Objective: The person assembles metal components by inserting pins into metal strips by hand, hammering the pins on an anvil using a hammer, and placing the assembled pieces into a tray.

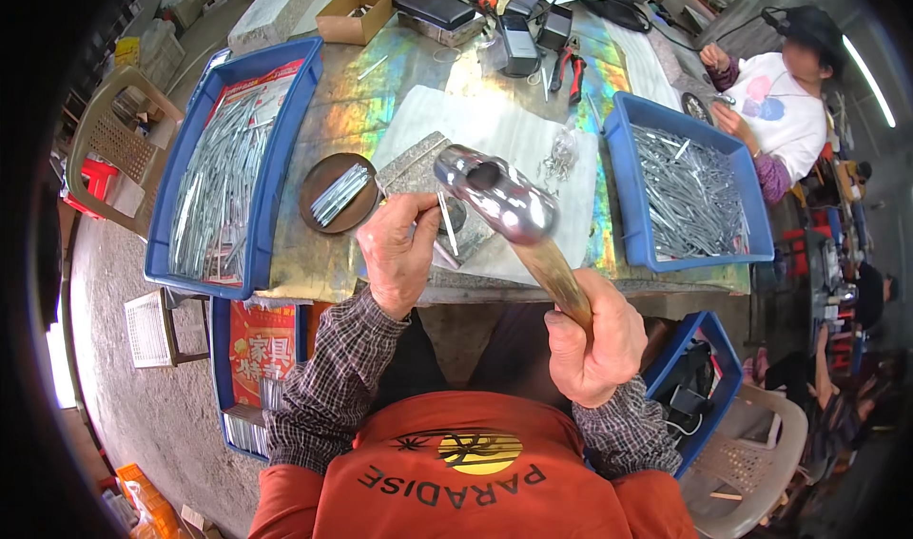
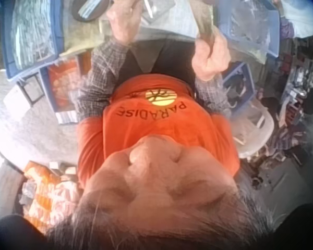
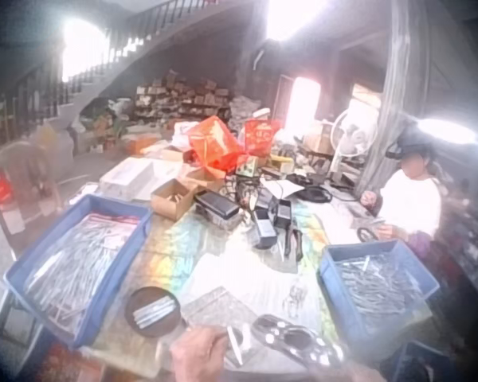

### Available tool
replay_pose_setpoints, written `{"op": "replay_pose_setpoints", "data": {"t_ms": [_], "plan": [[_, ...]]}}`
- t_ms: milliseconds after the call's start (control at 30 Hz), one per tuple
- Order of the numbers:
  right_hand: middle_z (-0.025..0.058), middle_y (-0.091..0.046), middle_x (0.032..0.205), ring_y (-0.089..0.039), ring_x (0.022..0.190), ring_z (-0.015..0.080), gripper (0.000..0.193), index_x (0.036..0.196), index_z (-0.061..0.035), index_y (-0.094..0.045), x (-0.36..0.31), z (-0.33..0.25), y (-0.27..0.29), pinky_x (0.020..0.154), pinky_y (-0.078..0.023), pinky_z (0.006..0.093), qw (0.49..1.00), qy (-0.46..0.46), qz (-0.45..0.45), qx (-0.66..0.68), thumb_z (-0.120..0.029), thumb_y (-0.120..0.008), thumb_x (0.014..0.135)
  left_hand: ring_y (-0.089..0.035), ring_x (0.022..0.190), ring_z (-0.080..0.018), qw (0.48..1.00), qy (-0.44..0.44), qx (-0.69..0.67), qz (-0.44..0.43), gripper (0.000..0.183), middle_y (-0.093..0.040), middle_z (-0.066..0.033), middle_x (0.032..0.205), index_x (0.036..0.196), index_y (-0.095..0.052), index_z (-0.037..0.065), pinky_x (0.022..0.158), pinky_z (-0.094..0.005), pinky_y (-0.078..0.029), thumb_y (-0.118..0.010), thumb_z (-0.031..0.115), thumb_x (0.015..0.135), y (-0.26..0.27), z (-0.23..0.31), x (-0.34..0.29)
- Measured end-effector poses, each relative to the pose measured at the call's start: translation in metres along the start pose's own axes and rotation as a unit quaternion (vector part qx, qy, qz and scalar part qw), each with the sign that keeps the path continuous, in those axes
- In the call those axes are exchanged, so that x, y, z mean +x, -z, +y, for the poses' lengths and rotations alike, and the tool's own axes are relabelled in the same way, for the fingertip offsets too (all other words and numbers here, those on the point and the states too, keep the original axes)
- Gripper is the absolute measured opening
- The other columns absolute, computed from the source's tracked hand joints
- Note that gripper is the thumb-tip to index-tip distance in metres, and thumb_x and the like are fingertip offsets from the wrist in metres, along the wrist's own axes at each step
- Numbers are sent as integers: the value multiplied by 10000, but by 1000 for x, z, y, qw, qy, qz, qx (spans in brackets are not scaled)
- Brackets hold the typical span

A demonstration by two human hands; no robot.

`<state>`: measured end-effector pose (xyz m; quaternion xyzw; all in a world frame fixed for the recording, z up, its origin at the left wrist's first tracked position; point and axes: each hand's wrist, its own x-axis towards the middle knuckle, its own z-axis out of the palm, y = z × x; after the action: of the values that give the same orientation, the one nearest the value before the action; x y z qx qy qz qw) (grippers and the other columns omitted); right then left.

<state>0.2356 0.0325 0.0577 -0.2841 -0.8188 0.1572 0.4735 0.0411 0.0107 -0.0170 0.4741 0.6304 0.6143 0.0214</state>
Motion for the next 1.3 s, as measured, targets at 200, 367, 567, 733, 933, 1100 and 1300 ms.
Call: {"op": "replay_pose_setpoints", "data": {"t_ms": [200, 367, 567, 733, 933, 1100, 1300], "plan": [[131, -561, 672, -560, 535, 244, 174, 955, 24, -594, 5, 12, -12, 497, -428, 315, 989, -24, -144, -29, -52, -657, 812, -608, 665, -228, 1000, -25, 7, -10, 130, -615, -122, 747, 870, -638, 3, 604, -301, -463, -656, -52, 754, 0, -1, 2], [123, -557, 672, -548, 526, 221, 141, 931, 28, -600, 10, 10, -6, 495, -428, 302, 985, -29, -169, -13, -41, -649, 817, -588, 675, -275, 1000, -8, -11, -3, 145, -600, -115, 720, 838, -639, 28, 607, -342, -458, -680, -38, 715, 0, 0, 1], [148, -554, 674, -587, 550, 260, 160, 923, 7, -607, 3, -7, 4, 497, -422, 354, 998, -54, 14, 31, -90, -661, 808, -595, 689, -283, 1000, -17, -10, 3, 143, -614, -117, 741, 837, -640, 28, 619, -347, -463, -677, -39, 716, 1, 0, 2], [127, -525, 620, -548, 510, 240, 132, 889, 12, -574, 5, 11, -13, 477, -409, 328, 982, -57, -178, -40, -87, -647, 841, -597, 696, -284, 1000, -23, 1, -17, 143, -619, -119, 749, 845, -645, 24, 622, -349, -465, -668, -41, 720, 4, 0, -1], [106, -525, 617, -524, 500, 210, 137, 921, 19, -579, -1, 17, -11, 480, -407, 303, 990, -61, -129, -22, -78, -645, 851, -627, 682, -184, 999, 23, -26, -22, 100, -654, -115, 791, 884, -652, -17, 631, -285, -489, -640, -41, 788, 5, -2, 3], [125, -559, 680, -551, 550, 238, 149, 936, 25, -581, -8, 34, -24, 518, -426, 312, 994, -68, -77, -42, -79, -644, 850, -612, 687, -132, 931, 226, -285, -13, 83, -666, -105, 824, 912, -637, -54, 629, -246, -505, -629, 4, 852, 11, -7, 6], [127, -552, 754, -559, 648, 299, 227, 1018, -8, -572, -18, 55, -46, 566, -431, 387, 992, -20, -55, -116, -54, -650, 809, -620, 707, -133, 852, 297, -430, -14, 115, -656, -113, 833, 932, -599, -66, 619, -248, -531, -622, 34, 880, 21, -11, 4]]}}
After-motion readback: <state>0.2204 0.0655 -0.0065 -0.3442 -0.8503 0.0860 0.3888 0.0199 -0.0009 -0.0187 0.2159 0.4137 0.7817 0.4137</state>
